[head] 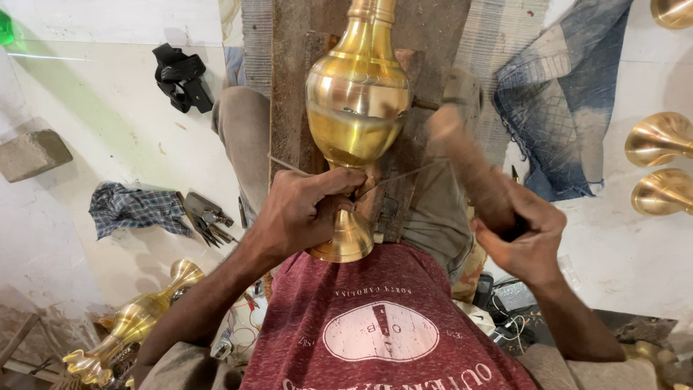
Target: The person sits on the floor with a brass vase held on a wooden block and hammers around its body using a wooden mallet and a metal punch, repositioning the vase to shape its surface. Finished brass vases lie on the floor around the work area.
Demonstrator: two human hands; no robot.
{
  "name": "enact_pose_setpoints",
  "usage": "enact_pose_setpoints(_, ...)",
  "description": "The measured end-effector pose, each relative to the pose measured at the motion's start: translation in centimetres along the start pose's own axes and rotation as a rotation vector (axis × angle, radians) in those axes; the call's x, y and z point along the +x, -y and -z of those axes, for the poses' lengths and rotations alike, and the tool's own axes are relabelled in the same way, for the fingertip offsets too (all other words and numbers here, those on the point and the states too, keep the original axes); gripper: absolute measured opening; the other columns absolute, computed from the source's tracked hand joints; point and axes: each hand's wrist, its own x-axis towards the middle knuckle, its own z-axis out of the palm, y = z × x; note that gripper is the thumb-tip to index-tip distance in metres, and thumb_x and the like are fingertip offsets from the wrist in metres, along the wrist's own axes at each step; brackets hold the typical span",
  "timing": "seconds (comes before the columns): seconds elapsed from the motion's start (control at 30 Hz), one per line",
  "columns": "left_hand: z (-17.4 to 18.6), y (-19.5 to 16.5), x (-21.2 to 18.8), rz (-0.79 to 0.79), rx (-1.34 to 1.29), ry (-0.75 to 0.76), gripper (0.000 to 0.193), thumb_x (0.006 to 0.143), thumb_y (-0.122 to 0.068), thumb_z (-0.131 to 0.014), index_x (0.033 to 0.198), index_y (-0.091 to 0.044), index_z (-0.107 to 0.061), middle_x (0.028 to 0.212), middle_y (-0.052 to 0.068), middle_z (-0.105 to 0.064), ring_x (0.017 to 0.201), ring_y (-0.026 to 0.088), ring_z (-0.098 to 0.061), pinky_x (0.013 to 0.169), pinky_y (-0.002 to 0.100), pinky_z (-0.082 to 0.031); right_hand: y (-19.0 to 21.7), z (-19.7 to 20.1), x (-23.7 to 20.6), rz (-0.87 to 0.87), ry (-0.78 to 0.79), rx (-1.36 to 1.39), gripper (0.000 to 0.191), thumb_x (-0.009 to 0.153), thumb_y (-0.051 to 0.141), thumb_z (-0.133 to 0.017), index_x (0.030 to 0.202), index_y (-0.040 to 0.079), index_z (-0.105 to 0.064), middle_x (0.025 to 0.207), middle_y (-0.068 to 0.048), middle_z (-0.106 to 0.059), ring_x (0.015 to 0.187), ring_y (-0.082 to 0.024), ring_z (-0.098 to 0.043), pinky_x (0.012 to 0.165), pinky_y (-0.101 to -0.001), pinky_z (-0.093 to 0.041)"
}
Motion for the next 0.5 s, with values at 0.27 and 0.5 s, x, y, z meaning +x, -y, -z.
enact_pose_setpoints(0.27,-0.7,-0.3,-0.2,0.059,-0.039,-0.071,0.034,0.084,0.004,-0.073,0.117,-0.001,-0.069,0.090,0.011,-0.078,0.071,0.018,-0.078,0.062,0.030,-0.064,2.6,2.4,3.7,-0.095,0.192,-0.114,0.063,0.068,-0.015,-0.063,0.126,0.007,-0.071,0.113,-0.012,-0.074,0.088,-0.015,-0.069,0.071,-0.0278,-0.056)
enact_pose_setpoints(0.5,-0.6,-0.2,0.1,0.035,-0.110,-0.051,0.039,0.078,0.008,-0.071,0.116,-0.001,-0.068,0.099,0.013,-0.080,0.088,0.022,-0.081,0.077,0.032,-0.067,4.1,1.7,4.1,0.036,0.127,-0.155,0.051,0.075,-0.013,-0.066,0.116,0.015,-0.072,0.098,-0.007,-0.071,0.094,-0.015,-0.071,0.080,-0.0274,-0.056)
